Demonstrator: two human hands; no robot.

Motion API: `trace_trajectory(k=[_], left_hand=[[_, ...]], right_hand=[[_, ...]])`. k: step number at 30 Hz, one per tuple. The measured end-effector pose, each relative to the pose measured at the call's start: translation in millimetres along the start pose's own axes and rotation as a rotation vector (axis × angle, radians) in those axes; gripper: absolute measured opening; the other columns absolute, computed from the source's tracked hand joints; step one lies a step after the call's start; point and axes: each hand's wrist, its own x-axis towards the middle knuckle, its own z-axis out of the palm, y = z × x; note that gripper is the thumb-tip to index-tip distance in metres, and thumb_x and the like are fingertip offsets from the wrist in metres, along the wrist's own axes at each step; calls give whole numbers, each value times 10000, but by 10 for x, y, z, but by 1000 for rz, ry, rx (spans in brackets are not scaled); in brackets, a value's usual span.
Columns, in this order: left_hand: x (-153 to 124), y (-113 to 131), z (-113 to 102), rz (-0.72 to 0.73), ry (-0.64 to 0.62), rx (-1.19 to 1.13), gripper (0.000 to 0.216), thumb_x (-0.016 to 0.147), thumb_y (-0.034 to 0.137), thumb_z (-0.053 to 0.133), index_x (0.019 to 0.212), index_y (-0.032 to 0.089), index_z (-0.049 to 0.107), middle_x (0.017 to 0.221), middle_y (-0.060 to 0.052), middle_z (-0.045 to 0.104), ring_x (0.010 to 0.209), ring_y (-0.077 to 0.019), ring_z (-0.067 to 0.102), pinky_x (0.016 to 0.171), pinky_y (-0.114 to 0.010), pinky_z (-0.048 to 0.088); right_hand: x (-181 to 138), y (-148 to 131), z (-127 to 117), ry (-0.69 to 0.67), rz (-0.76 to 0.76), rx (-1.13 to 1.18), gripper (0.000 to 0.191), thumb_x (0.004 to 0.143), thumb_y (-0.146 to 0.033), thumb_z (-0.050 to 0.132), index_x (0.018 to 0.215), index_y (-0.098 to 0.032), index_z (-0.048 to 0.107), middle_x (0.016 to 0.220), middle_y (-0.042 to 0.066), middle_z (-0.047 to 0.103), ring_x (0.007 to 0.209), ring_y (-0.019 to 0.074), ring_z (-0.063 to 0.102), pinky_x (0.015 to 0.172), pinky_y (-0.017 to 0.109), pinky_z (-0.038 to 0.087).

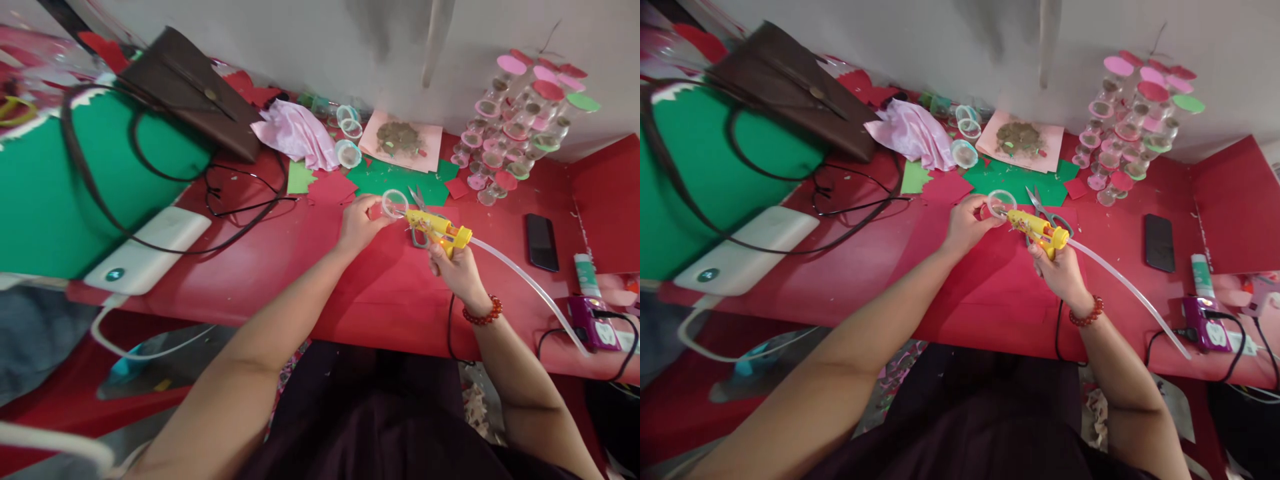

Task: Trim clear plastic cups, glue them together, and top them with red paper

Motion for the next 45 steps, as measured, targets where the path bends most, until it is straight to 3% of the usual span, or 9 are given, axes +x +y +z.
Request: trace_trajectory(k=[12,25,31,34,38,42,45], left_hand=[[24,-23,-27,87,294,25,235,783,236,855,984,223,734,1081,-50,765,1046,-221,706,969,-359,563],[1,-4,-38,143,304,66,196,832,192,783,1013,232,719,1107,-59,745,1099,-236,688,1038,-401,544],[5,9,-34,119,305,39,201,810,196,804,992,225,724,1093,-55,754,1088,-232,696,1022,-392,550],[0,49,-35,75,249,3,208,788,238,835,970,222,734,1095,-55,767,1069,-223,705,996,-376,557],[-10,96,-28,8,52,-115,245,757,275,863,977,224,767,1100,-61,794,1061,-231,721,1005,-403,556],[-19,101,-7,-135,-137,-285,305,698,238,889,990,222,802,1039,-63,818,961,-232,739,934,-414,576],[-31,91,6,-232,-250,-379,332,635,242,913,951,215,815,948,-53,824,836,-216,725,849,-399,583]], right_hand=[[-23,56,10,67,-102,-106,489,881,-706,674,942,-222,686,504,-73,456,435,94,396,400,249,330],[-26,166,-7,28,-121,-128,486,885,-693,674,947,-211,695,534,-73,472,461,94,409,447,265,353],[-17,127,-9,37,-83,-87,579,823,-791,678,867,-214,651,506,-74,475,433,88,411,431,259,342],[38,85,-83,84,-40,15,624,781,-840,681,792,-220,609,519,-60,504,426,82,431,419,247,345],[164,80,-284,232,68,221,618,741,-806,754,774,-208,601,684,-29,619,437,42,440,395,214,328],[235,164,-519,364,284,364,422,742,-491,907,803,-188,619,691,-36,645,439,28,444,373,173,331],[242,191,-647,403,398,379,239,794,-245,864,806,-168,638,681,-11,673,466,42,491,391,151,398]])
